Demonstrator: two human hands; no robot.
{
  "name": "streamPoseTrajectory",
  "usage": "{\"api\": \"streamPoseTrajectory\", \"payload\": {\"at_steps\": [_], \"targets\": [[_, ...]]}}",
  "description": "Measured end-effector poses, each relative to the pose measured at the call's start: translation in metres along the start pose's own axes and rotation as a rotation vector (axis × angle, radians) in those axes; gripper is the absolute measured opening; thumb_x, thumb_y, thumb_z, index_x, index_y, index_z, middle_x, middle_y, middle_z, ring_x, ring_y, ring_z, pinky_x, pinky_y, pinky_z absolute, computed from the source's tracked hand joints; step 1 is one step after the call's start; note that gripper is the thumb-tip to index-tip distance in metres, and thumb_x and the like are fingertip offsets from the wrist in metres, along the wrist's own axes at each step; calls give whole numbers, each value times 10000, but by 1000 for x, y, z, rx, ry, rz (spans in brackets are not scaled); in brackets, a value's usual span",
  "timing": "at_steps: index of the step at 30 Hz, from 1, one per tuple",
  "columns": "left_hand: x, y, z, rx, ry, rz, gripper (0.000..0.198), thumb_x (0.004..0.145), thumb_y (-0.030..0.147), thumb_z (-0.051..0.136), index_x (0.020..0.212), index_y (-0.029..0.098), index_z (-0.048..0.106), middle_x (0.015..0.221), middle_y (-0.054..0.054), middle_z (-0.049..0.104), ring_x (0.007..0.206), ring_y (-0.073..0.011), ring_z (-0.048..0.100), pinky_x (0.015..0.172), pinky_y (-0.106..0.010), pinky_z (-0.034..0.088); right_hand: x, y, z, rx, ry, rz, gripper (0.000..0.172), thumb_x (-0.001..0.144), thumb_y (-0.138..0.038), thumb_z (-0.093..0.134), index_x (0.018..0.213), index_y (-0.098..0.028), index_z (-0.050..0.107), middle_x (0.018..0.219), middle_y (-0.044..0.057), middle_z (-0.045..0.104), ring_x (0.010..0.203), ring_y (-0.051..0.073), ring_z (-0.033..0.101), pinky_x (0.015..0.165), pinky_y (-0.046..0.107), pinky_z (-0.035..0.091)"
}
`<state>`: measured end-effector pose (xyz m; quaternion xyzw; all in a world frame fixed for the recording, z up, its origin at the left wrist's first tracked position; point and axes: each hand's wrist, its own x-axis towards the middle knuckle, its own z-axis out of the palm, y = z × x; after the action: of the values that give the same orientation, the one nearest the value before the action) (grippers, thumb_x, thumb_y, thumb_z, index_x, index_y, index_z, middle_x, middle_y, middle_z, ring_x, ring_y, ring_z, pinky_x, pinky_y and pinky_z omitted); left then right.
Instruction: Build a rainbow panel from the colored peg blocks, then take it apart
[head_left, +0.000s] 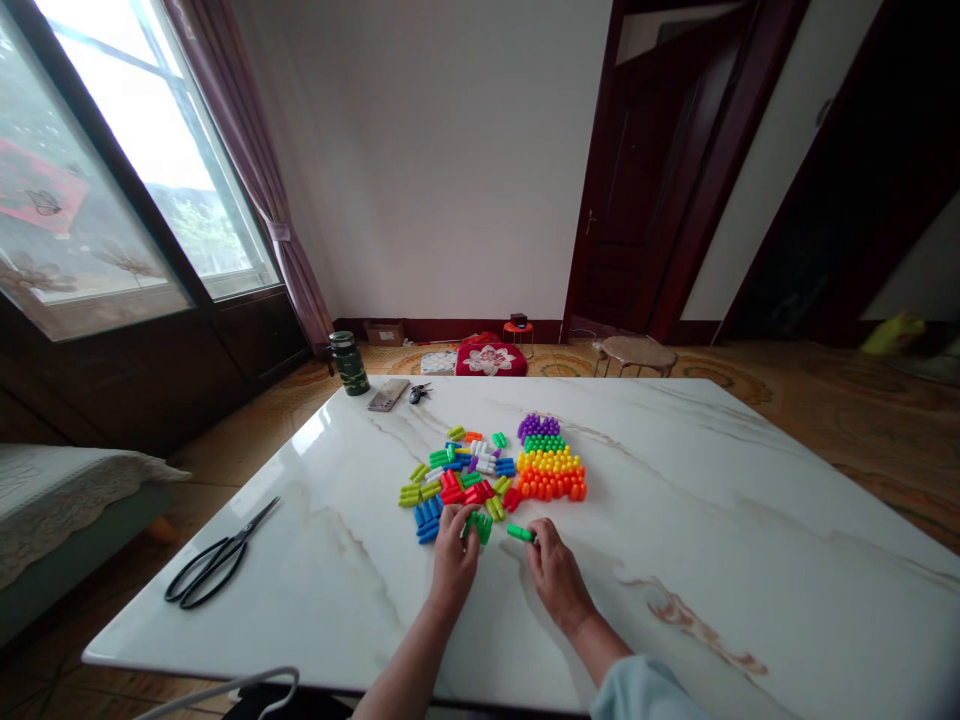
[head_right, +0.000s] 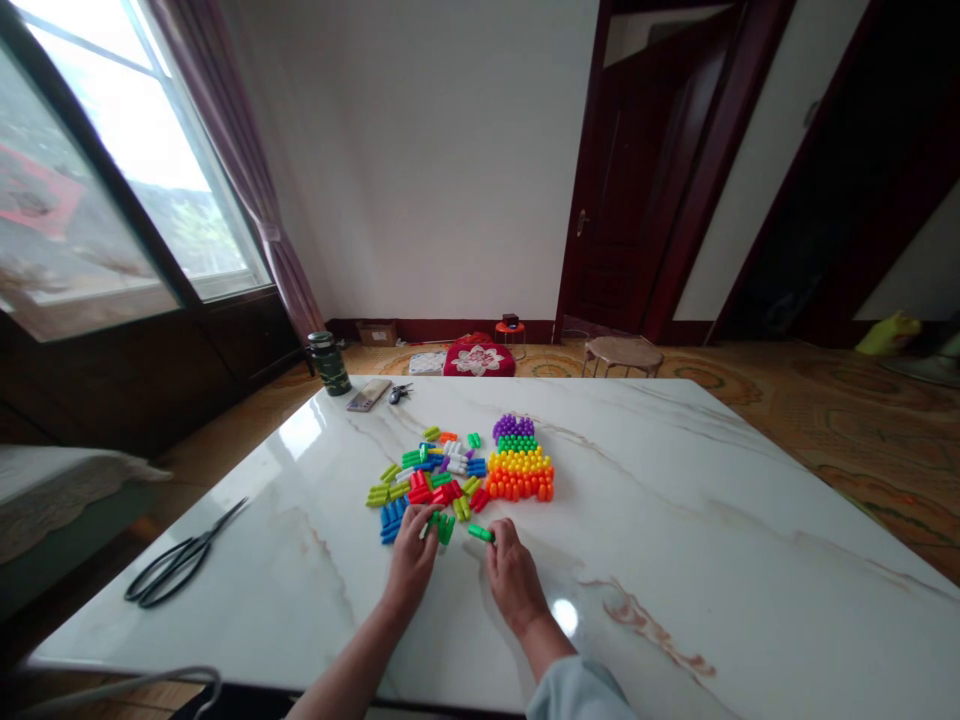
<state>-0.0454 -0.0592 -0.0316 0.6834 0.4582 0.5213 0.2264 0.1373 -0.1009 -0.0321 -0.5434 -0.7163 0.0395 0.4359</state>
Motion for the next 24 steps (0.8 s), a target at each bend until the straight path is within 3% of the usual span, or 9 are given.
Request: {"api": "streamPoseTrajectory", "payload": {"at_steps": [8,13,16,20,24], "targets": [[3,-5,4,-74,-36,-106,103,822,271,573,869,187,608,842,-34,653,775,-166,621,728,-294,519,0,9,0,60,48,114,122,815,-117,419,863,-206,487,802,22,552,734,164,578,674,279,489],[2,-7,4,-59,41,-179,147,778,291,613,875,184,637,810,-24,688,703,-159,641,693,-292,533,-2,6,-5,131,105,124,149,854,-136,416,936,-197,524,855,34,563,758,149,578,641,244,494],[2,-7,5,-59,30,-171,151,781,279,594,889,185,641,826,-23,695,728,-160,652,719,-297,541,-1,1,-11,84,138,84,183,873,-150,411,979,-198,553,910,47,573,755,144,571,652,249,495],[3,-3,5,-48,8,-105,223,750,184,564,961,183,637,940,-51,695,847,-174,663,794,-319,549,8,-7,-15,-58,62,54,198,856,-143,437,952,-204,599,934,56,582,808,165,586,753,291,497],[4,-1,5,-16,-12,-58,386,681,84,532,1045,177,619,1016,-70,681,915,-181,654,812,-319,549,15,-14,-6,-112,-59,71,251,807,-116,472,984,-211,624,973,64,576,909,196,607,769,299,510]]}}
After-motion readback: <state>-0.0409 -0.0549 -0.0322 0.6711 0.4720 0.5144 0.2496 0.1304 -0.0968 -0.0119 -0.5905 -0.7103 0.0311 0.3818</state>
